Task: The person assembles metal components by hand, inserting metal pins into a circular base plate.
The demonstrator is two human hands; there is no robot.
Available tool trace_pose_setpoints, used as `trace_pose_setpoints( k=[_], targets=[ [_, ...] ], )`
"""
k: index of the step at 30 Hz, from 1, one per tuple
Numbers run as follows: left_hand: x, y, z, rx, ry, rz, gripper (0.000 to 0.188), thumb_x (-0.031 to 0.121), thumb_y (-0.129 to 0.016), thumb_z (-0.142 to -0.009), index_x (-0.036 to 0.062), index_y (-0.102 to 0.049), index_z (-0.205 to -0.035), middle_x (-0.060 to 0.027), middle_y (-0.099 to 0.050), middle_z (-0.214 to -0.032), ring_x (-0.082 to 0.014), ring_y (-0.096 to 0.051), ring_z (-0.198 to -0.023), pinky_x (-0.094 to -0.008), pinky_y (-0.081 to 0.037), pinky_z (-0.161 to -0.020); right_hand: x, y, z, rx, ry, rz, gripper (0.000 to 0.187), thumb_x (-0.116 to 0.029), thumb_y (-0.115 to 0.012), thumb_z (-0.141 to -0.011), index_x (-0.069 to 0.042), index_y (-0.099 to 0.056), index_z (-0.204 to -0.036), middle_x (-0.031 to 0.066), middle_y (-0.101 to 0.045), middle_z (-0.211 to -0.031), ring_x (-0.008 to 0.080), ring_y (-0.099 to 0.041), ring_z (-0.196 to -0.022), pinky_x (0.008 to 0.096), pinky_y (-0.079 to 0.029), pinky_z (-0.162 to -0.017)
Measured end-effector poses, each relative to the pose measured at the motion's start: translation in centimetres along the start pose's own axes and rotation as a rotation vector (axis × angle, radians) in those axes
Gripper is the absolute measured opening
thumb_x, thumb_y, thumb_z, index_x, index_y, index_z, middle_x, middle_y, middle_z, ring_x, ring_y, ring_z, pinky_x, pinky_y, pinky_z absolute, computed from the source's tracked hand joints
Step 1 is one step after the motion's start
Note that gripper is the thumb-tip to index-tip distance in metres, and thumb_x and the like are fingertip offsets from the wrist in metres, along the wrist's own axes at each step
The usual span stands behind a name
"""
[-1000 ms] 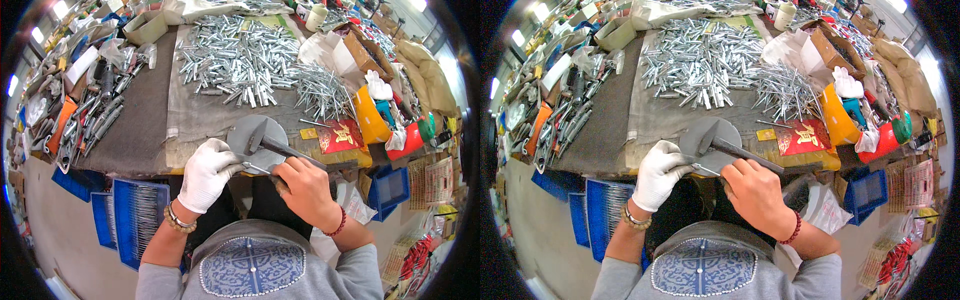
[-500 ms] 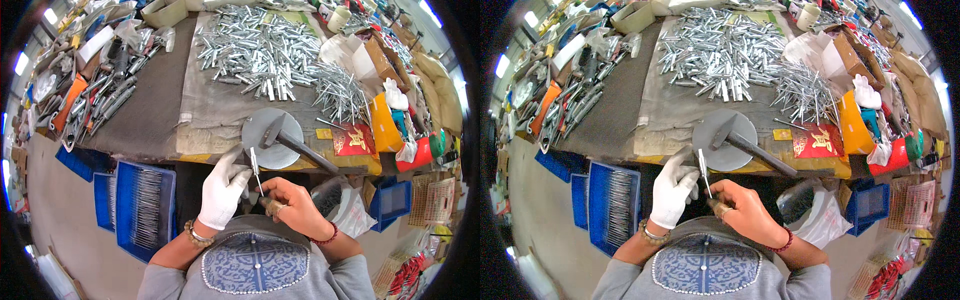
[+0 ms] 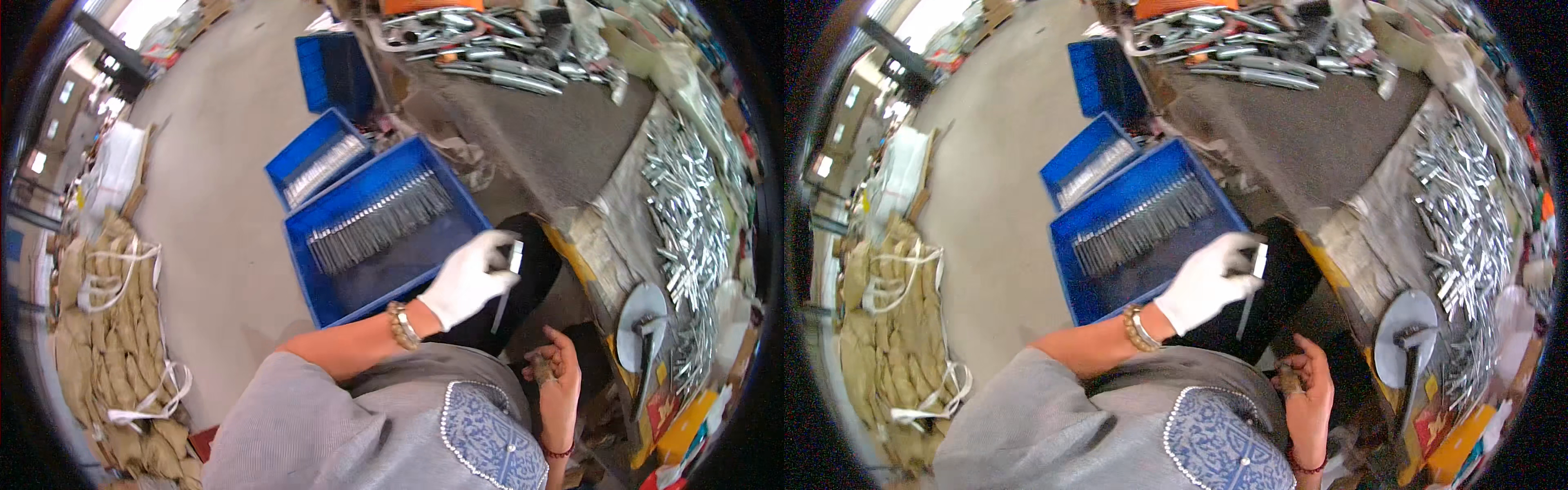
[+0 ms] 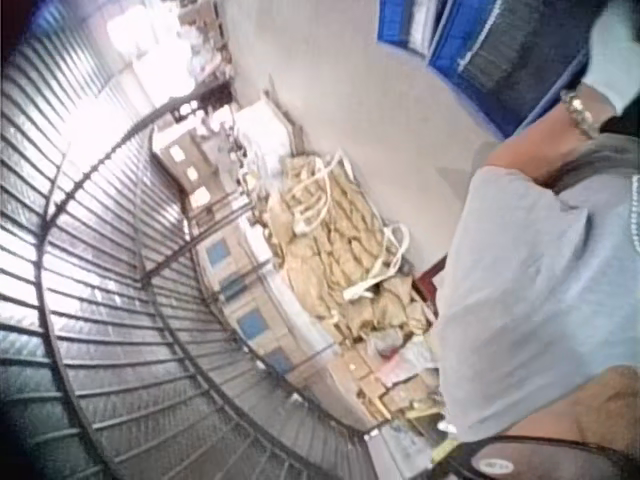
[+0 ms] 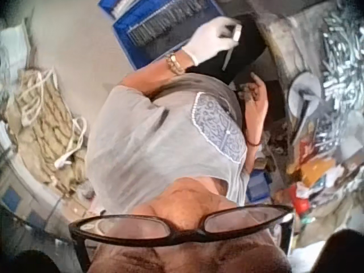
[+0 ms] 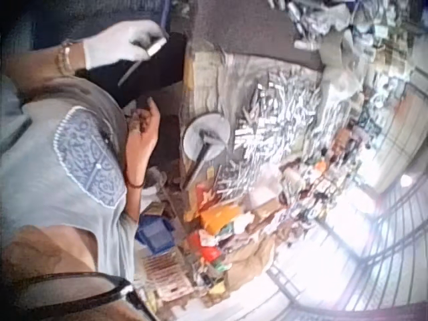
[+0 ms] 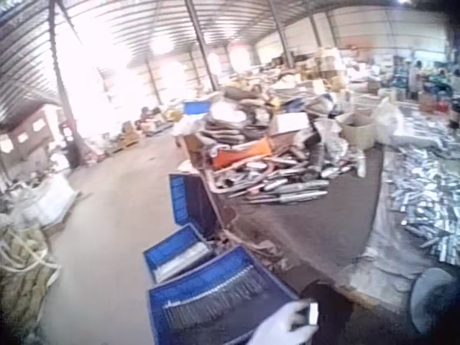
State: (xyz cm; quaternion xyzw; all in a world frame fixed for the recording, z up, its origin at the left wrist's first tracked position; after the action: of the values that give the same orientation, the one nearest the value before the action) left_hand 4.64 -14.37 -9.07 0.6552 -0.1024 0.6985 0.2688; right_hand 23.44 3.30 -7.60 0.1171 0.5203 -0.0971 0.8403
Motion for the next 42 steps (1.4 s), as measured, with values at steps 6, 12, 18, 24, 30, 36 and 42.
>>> trace_pose_setpoints(
  k=[6,12,18,24,30,36,42],
  targets=[
    [-10.8,14.6,4.4,0.441,0.309,-0.194,0.063,0.013,-0.08,-0.086,-0.0069,-0.059,-0.142,-0.0165,-0.075,-0.122,-0.0225,-0.071,-0.111,-0.0353,-0.056,-0.099,1.4,-1.2,-1.8,-0.119,-0.079,0.033,0.047,0.009,-0.056,-0.104,-0.003,-0.055,-0.149,0.0074,-0.066,-0.107,0.0147,-0.066,-0.096,0.0299,-0.057,-0.084],
    [-19.7,27.8,7.7,0.668,0.585,-0.672,0.057,0.018,-0.079,-0.083,0.0022,-0.068,-0.136,-0.0238,-0.075,-0.126,-0.037,-0.071,-0.121,-0.0424,-0.054,-0.107,2.8,-1.8,-2.3,-0.125,-0.083,0.013,0.04,0.002,-0.055,-0.108,-0.002,-0.056,-0.148,0.0071,-0.069,-0.105,0.0119,-0.066,-0.086,0.0277,-0.055,-0.082],
    [-22.0,29.9,6.3,0.609,0.792,-0.857,0.043,0.017,-0.07,-0.091,0.0081,-0.07,-0.132,-0.0235,-0.074,-0.129,-0.0388,-0.07,-0.124,-0.0458,-0.055,-0.107,3.2,-1.8,-2.2,-0.126,-0.105,0.0,0.039,0.003,-0.054,-0.107,-0.002,-0.06,-0.145,0.0059,-0.07,-0.105,0.0106,-0.066,-0.086,0.0267,-0.055,-0.082],
    [-23.9,30.4,5.7,0.655,0.946,-0.928,0.032,0.015,-0.063,-0.097,0.0111,-0.071,-0.127,-0.0221,-0.075,-0.125,-0.0428,-0.072,-0.118,-0.0494,-0.058,-0.101,3.5,-1.7,-2.1,-0.11,-0.136,-0.016,0.039,0.005,-0.053,-0.106,-0.002,-0.061,-0.144,0.0059,-0.069,-0.105,0.0107,-0.066,-0.086,0.0266,-0.055,-0.082],
    [-18.6,30.7,6.5,0.768,0.661,-1.013,0.023,0.024,-0.07,-0.097,0.0139,-0.076,-0.117,-0.0193,-0.077,-0.117,-0.0399,-0.074,-0.11,-0.0473,-0.059,-0.093,4.0,-2.0,-2.1,-0.119,-0.142,-0.013,0.037,0.004,-0.053,-0.106,-0.002,-0.062,-0.141,0.0061,-0.07,-0.106,0.0111,-0.066,-0.085,0.0273,-0.055,-0.08],
    [-10.2,35.6,8.4,1.131,0.301,-0.846,0.022,0.031,-0.073,-0.099,0.0118,-0.078,-0.109,-0.0147,-0.08,-0.102,-0.0343,-0.077,-0.091,-0.0432,-0.058,-0.082,4.8,-1.2,-3.0,-0.138,-0.15,-0.014,0.04,0.006,-0.053,-0.104,-0.004,-0.062,-0.142,0.0077,-0.069,-0.106,0.0154,-0.068,-0.092,0.029,-0.056,-0.083],
    [-3.8,30.7,2.3,1.032,-0.016,-0.694,0.023,0.024,-0.074,-0.1,0.0061,-0.078,-0.113,-0.0146,-0.079,-0.099,-0.0244,-0.075,-0.087,-0.0366,-0.057,-0.083,4.4,-1.0,-2.3,-0.099,-0.099,-0.048,0.033,-0.001,-0.057,-0.107,-0.004,-0.065,-0.139,0.0057,-0.072,-0.105,0.0115,-0.068,-0.086,0.0276,-0.056,-0.08]
  ],
)
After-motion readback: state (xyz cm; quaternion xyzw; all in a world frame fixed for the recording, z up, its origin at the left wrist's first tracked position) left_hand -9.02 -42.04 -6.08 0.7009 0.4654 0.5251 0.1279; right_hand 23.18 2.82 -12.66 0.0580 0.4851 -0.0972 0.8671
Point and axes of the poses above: each hand's wrist, its own z-axis away from the middle knuckle, its own y-axis out of the back of the hand, x = y × z, the point moved 5 cm from there along -z, towards the middle knuckle
